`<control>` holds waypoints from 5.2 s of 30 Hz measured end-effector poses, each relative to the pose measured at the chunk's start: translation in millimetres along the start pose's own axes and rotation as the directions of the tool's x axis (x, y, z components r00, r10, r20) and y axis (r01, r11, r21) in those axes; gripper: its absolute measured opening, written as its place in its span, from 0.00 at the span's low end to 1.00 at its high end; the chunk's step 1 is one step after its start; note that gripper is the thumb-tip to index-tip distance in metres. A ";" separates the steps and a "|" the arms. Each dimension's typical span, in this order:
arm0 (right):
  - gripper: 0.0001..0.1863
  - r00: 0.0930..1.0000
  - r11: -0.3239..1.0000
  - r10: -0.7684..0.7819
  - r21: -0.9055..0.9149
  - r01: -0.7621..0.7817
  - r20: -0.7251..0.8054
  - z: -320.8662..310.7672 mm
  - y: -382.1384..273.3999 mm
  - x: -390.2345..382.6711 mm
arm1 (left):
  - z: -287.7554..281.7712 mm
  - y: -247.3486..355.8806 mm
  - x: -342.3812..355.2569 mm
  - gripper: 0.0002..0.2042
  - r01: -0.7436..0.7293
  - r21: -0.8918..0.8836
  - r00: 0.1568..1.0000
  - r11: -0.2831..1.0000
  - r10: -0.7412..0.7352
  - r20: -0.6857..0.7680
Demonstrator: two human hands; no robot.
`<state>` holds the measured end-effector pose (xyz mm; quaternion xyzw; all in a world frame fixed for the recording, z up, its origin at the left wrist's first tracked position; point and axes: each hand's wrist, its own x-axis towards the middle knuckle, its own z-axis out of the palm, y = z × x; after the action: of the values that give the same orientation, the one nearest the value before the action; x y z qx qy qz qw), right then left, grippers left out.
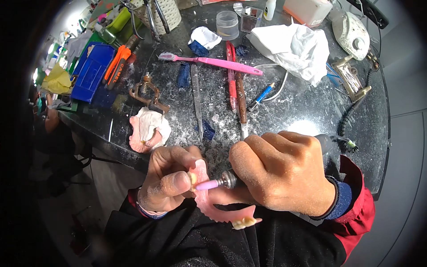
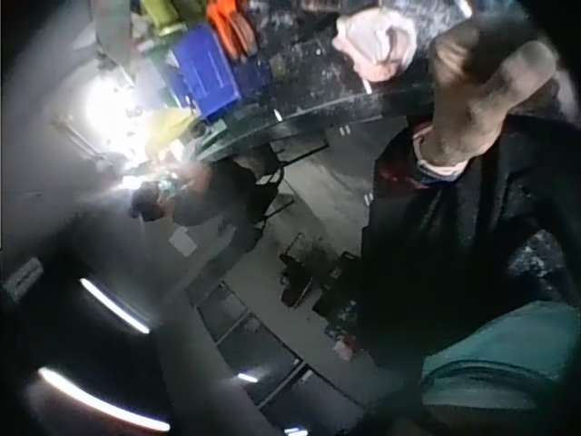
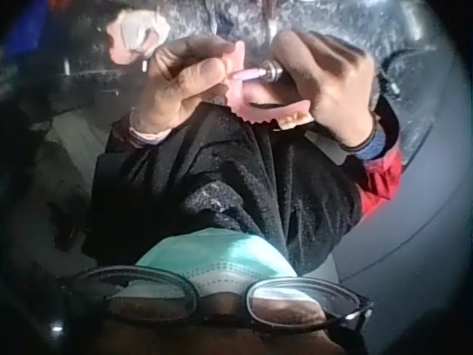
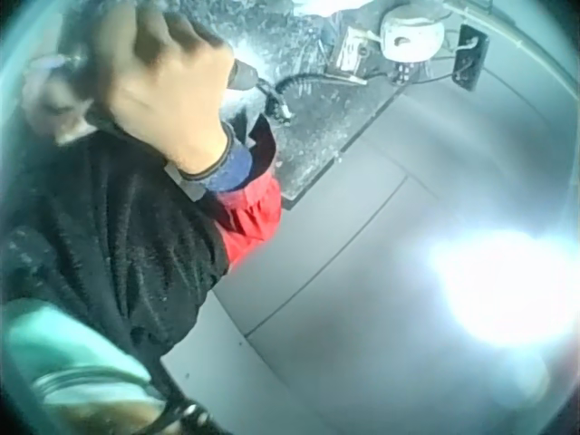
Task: The person holds a pink dental prosthesis and uses a handheld rotary tool to polish the surfaces and edges. The person then places the prosthesis onto a plaster model of teeth and checks the fit by pressing and sliding it.
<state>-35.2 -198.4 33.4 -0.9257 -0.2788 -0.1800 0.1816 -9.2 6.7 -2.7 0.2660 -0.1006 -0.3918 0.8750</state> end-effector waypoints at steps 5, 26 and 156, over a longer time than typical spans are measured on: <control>0.28 0.999 0.998 -0.026 -0.053 0.028 0.032 -3.8 0.8 2.1 | -0.2 -1.7 2.3 0.11 -0.050 0.089 0.999 0.995 0.051 -0.001; 0.26 0.999 0.996 -0.049 -0.069 0.050 0.016 0.0 2.8 0.0 | -2.8 -3.6 3.6 0.11 -0.057 0.122 0.998 0.991 0.055 0.017; 0.14 0.961 0.958 -0.272 0.108 0.265 0.055 1.2 4.5 1.9 | 10.5 3.2 3.5 0.11 0.023 0.194 0.998 0.981 -0.032 0.045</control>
<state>-30.8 -200.5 32.2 -0.8748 -0.4167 -0.1565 0.1915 -8.8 1.8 7.7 0.3416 -0.1553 -0.3984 0.8369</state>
